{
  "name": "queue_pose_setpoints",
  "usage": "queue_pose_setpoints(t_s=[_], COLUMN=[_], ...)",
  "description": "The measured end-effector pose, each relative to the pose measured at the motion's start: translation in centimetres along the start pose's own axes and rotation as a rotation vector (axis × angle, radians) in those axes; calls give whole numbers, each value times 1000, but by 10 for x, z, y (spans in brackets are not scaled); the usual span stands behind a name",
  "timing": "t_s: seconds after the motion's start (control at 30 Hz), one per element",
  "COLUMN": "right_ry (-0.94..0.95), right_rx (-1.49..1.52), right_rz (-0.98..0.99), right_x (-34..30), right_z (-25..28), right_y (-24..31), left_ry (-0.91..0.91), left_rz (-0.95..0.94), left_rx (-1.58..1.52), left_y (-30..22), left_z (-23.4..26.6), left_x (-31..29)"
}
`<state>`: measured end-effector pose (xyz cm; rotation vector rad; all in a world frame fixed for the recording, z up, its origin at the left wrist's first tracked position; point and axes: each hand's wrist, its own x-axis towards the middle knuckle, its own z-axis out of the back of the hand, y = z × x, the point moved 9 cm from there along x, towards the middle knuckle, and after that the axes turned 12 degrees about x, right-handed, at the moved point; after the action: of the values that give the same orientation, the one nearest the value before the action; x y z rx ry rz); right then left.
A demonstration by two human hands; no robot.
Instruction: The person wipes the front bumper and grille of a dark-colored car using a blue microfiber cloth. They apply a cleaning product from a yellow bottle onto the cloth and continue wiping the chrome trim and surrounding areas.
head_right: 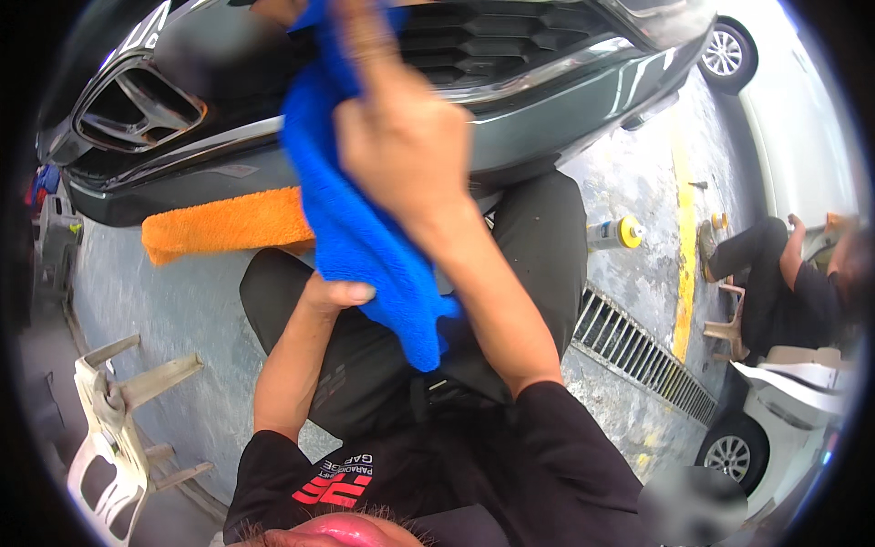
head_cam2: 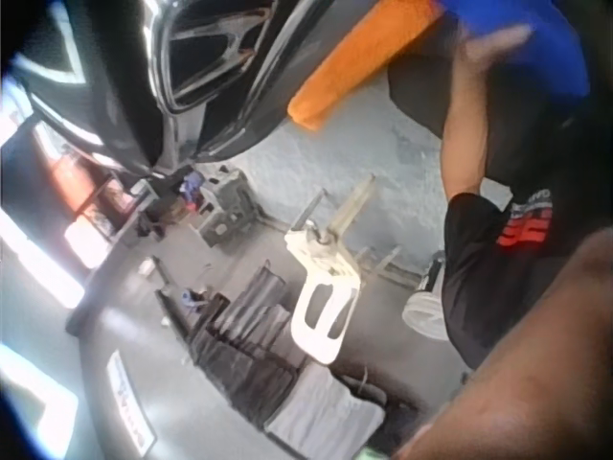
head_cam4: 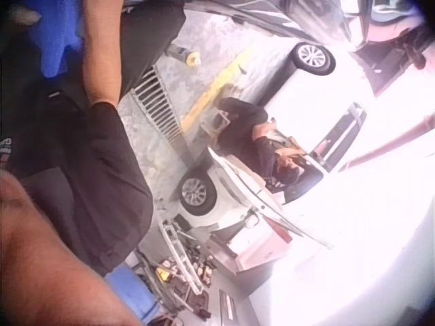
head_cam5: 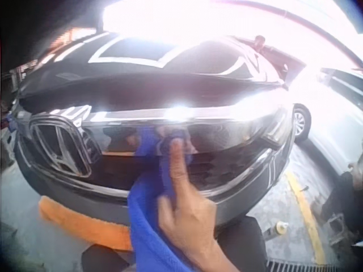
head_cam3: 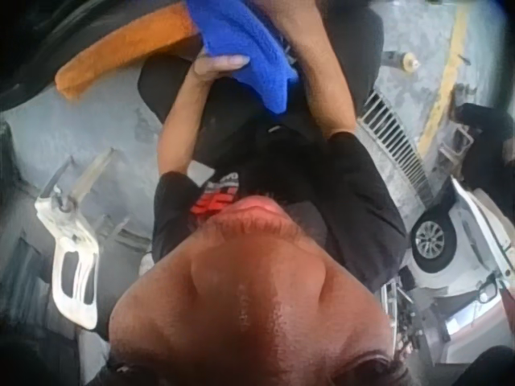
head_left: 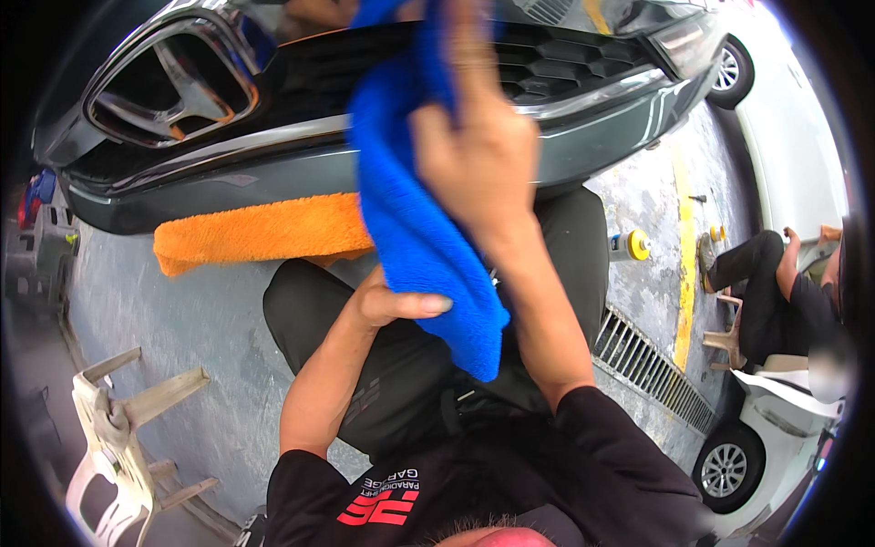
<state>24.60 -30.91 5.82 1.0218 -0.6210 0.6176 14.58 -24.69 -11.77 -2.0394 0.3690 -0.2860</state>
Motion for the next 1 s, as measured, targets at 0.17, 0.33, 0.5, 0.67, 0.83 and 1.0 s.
queue_pose_setpoints(t_s=[0.17, 0.33, 0.5, 0.67, 0.83, 1.0], right_ry=[-209, -102, 172, 62, -102, -42], right_rx=[145, 53, -54, -87, 182, 141], right_rz=[-64, 163, 200, 203, -65, 91], right_x=[11, 12, 10, 12, 22, 11], right_z=[61, 7, -56, -3, 62, 9], right_y=[-45, 13, 46, 5, -46, -9], left_ry=[190, 70, -92, 3, 73, 52], left_rz=[28, 6, -72, -63, -4, -12], left_rx=[8, 72, -184, -82, -25, -34], left_y=[-25, -1, 5, -5, -13, -5], left_z=[-33, -11, 15, -12, -30, -26], left_x=[13, 12, -3, 7, 12, 11])
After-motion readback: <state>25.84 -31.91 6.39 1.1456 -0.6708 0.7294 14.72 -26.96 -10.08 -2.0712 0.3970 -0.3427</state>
